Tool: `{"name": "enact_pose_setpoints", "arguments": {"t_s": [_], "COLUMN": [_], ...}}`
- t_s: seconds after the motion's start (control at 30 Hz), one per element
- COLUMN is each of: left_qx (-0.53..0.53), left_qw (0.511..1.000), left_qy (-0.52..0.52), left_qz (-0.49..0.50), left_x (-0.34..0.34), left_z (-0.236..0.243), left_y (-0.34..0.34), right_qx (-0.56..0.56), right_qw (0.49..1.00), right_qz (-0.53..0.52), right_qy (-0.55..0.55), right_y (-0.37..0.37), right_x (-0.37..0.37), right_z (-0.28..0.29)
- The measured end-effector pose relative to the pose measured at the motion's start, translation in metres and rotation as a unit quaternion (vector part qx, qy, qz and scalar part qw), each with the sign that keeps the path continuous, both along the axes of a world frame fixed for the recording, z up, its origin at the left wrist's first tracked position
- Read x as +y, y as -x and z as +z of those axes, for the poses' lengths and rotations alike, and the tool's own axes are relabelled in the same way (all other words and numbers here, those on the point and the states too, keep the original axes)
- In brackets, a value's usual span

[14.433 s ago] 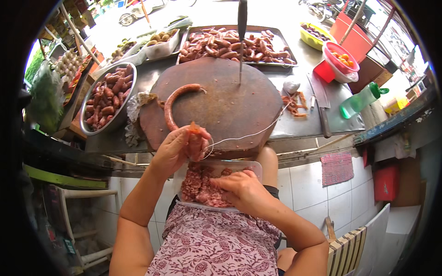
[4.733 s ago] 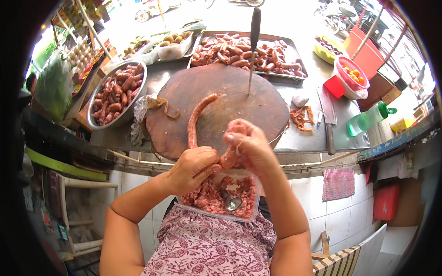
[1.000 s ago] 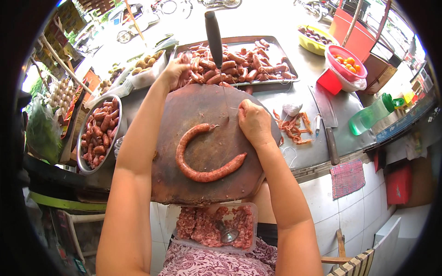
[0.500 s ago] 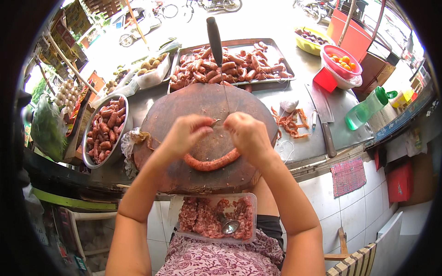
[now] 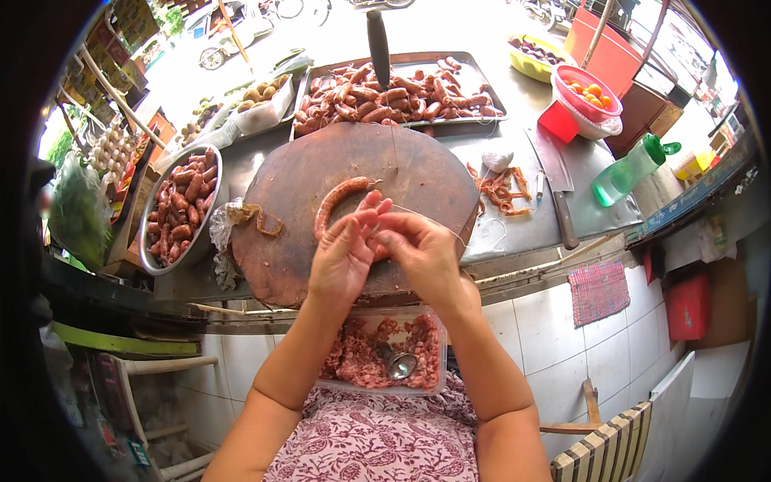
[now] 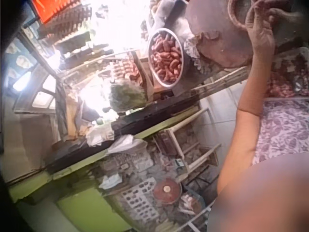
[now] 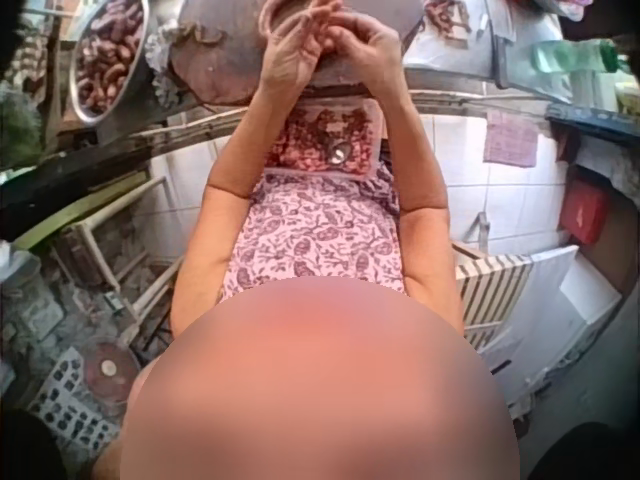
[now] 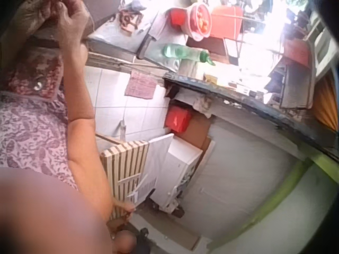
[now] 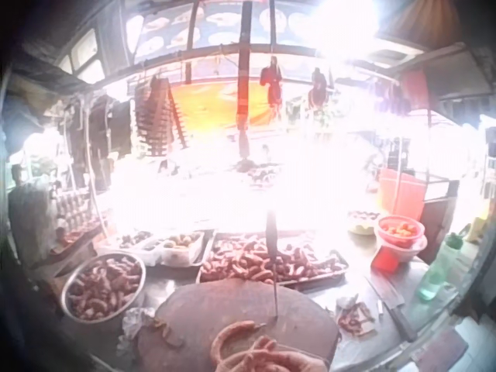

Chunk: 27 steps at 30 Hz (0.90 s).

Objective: The person fills sausage casings with ground meat using a metal funnel, ties off sections with string, and places the finished links on a tray. The person also handles a plastic bag and adjusts the casing during stuffing.

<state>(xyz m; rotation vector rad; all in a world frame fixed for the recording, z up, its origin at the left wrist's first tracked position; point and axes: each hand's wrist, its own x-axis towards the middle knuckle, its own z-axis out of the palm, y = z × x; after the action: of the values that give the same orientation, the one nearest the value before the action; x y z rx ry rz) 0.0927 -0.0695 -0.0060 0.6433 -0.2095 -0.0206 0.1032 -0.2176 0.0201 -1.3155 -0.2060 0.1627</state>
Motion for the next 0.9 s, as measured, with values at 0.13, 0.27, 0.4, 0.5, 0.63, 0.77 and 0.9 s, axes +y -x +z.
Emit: {"name": "enact_pose_setpoints", "arguments": {"t_s": [0.13, 0.27, 0.4, 0.5, 0.63, 0.77, 0.9], "left_qx": [0.031, 0.038, 0.073, 0.067, 0.052, 0.081, -0.042], "left_qw": [0.999, 0.999, 0.984, 0.931, 0.845, 0.892, 0.812], "left_qy": [-0.029, 0.033, 0.015, -0.226, -0.478, -0.435, -0.58], "left_qz": [0.017, -0.009, -0.159, -0.28, -0.234, -0.09, 0.055], "left_x": [-0.013, -0.001, 0.022, 0.02, 0.009, 0.006, 0.005], "left_z": [0.0, 0.009, 0.024, 0.034, 0.039, 0.032, 0.027], "left_y": [0.016, 0.021, 0.024, 0.033, 0.036, 0.041, 0.053], "right_qx": [0.102, 0.104, -0.136, -0.298, -0.176, -0.152, -0.199], "right_qw": [0.979, 0.988, 0.976, 0.923, 0.939, 0.942, 0.934], "right_qz": [0.046, 0.049, -0.078, -0.104, -0.065, -0.086, -0.058], "right_qy": [-0.168, -0.102, 0.151, 0.219, 0.289, 0.285, 0.29], "right_y": [0.013, 0.029, 0.036, 0.029, 0.039, 0.051, 0.054], "right_x": [0.012, 0.0, -0.017, -0.022, -0.021, -0.024, -0.024], "right_z": [-0.008, 0.0, 0.009, 0.014, 0.021, 0.029, 0.035]}}
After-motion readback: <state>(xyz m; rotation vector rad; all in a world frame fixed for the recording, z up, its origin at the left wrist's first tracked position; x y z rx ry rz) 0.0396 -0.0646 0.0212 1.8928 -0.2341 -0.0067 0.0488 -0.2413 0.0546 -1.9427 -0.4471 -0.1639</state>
